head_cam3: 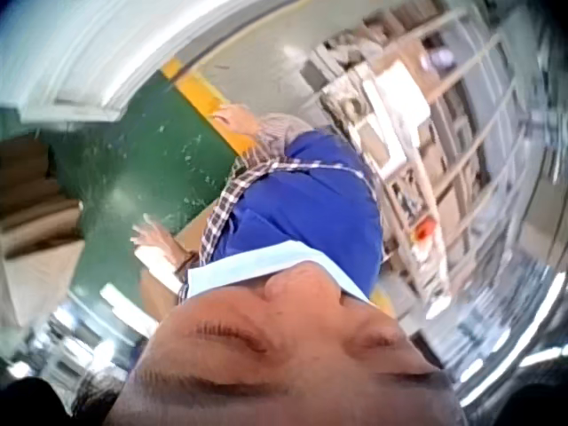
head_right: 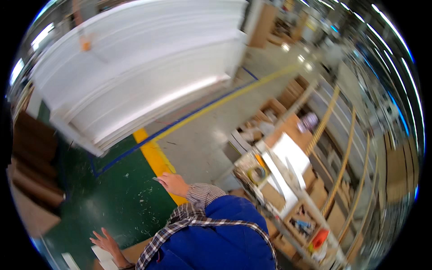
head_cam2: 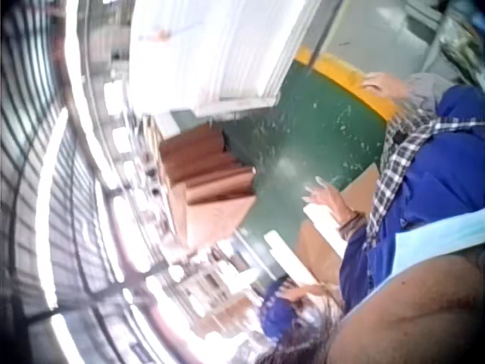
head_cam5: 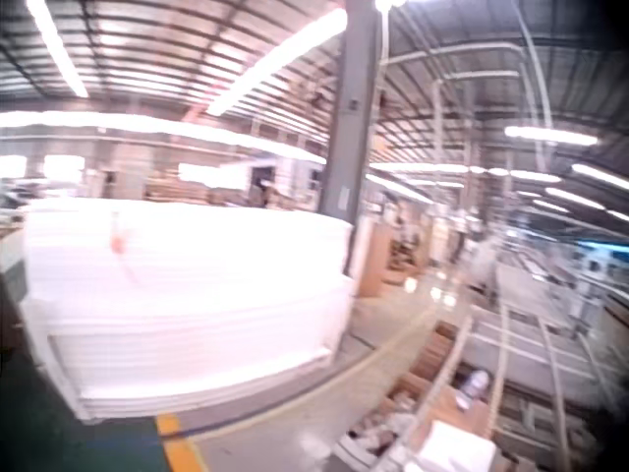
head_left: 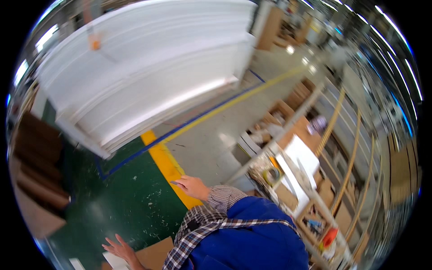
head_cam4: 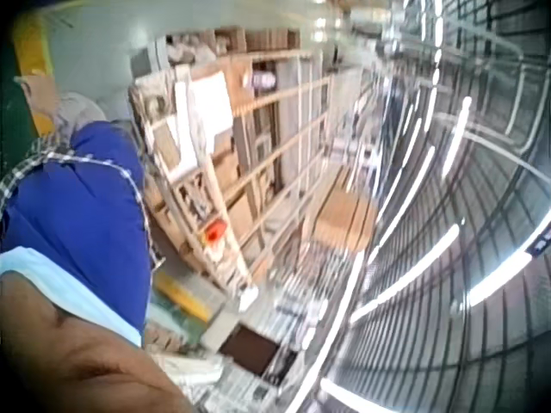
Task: The person uses a utility knife to scrape and smooth the surface of long white wooden planks. They work on the edges and flat surfaces of the planks, removing excess material. Another person is visible in the background wiping a similar plank with a cloth.
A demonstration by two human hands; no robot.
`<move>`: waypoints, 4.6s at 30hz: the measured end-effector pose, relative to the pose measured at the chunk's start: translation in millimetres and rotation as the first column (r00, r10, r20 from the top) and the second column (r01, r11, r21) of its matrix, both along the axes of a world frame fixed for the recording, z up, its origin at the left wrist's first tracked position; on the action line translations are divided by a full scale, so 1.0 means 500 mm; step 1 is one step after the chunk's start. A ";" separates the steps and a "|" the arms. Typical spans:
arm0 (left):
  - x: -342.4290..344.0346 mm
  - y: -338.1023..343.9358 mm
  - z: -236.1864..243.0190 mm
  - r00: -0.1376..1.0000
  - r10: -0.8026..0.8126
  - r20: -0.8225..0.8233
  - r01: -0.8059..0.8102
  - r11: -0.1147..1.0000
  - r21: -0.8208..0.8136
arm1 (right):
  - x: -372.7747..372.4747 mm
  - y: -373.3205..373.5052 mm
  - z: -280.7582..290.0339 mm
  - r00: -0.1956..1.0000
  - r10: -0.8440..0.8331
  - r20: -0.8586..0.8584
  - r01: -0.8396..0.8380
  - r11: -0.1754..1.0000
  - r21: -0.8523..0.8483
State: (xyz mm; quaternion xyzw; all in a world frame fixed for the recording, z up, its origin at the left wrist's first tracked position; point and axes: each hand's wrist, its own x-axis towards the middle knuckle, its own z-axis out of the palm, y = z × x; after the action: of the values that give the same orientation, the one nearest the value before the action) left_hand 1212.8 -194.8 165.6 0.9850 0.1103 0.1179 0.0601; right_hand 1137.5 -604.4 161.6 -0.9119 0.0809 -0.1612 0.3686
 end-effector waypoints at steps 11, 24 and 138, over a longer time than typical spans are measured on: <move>-0.060 -0.395 -0.195 -0.261 -0.670 -0.695 0.357 0.602 -0.714 | -0.295 0.003 -0.041 0.755 -0.599 -0.266 0.620 0.785 -0.009; -0.063 -0.531 -0.254 -0.425 -0.335 -0.841 0.631 0.557 -0.541 | -0.492 0.178 -0.039 0.312 -0.871 -0.380 0.942 0.230 0.246; -1.123 -1.180 -0.080 -0.987 -0.094 0.131 0.034 -0.916 -0.399 | -0.998 0.286 -0.028 -0.706 -0.215 -0.675 0.385 -0.916 -0.112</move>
State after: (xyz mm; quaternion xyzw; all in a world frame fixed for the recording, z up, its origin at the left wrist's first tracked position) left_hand 651.2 -784.7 125.5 0.1592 -0.9370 -0.2620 0.1676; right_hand 638.3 -461.6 147.6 0.0325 0.9493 -0.2236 0.2188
